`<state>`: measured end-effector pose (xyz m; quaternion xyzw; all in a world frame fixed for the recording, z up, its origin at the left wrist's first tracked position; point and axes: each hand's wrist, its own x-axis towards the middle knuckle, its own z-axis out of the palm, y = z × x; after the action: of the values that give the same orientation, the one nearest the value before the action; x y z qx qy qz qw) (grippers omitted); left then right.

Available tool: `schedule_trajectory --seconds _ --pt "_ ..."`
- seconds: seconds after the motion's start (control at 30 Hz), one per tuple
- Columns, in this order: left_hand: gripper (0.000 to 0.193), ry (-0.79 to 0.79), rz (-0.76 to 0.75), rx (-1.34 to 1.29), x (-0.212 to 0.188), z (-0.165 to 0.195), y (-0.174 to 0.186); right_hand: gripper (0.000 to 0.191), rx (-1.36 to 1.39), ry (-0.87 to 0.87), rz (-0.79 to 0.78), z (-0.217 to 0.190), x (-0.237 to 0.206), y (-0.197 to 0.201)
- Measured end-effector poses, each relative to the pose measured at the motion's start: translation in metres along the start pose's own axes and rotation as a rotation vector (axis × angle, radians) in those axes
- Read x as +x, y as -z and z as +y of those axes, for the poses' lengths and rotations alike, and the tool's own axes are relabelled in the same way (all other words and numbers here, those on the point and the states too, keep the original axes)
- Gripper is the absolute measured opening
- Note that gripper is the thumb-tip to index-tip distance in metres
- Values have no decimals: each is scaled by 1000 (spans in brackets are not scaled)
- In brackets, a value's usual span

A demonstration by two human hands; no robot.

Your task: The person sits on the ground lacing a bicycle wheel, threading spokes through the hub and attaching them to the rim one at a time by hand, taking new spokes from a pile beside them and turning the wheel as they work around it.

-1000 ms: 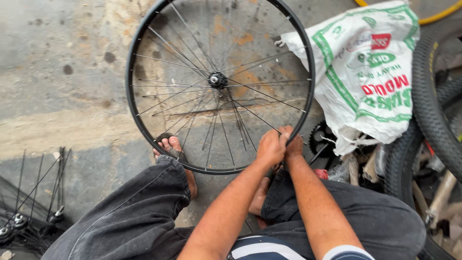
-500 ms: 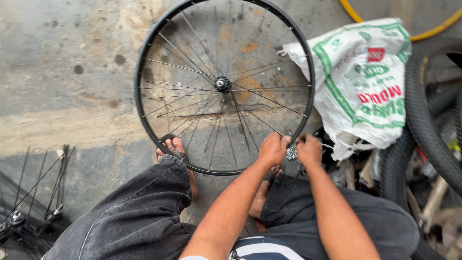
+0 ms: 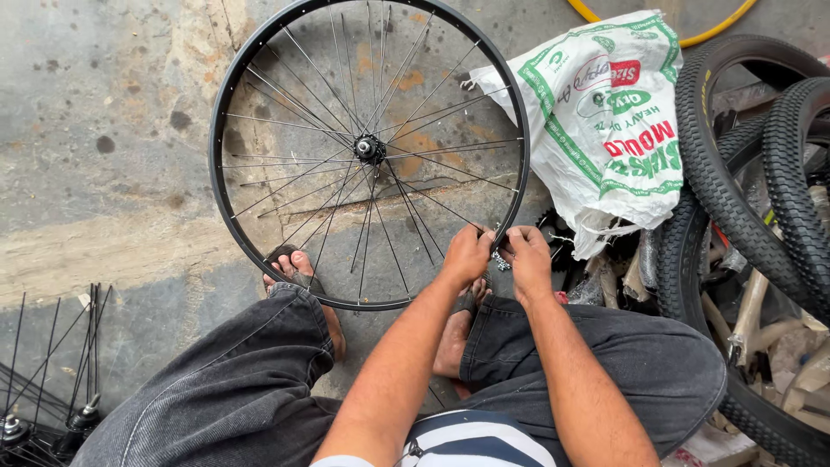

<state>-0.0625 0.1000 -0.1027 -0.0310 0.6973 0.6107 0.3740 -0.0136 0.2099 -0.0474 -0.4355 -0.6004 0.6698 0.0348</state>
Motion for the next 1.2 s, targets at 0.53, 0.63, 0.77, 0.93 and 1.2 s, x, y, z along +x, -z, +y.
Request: schedule_trajectory --seconds 0.53,0.63,0.77,0.93,1.2 --pt "31 -151 89 37 -2 8 -1 14 -37 55 31 -1 5 0" --pt "37 -72 117 180 -1 9 -1 14 -27 46 30 -1 4 1" --pt "36 -174 16 -212 -1 9 -2 15 -35 42 32 -4 3 1" --pt "45 -83 163 243 -6 9 -4 16 -73 45 45 -5 -1 -1" --pt "43 -5 131 233 -22 24 3 16 -138 44 43 -8 -11 3"
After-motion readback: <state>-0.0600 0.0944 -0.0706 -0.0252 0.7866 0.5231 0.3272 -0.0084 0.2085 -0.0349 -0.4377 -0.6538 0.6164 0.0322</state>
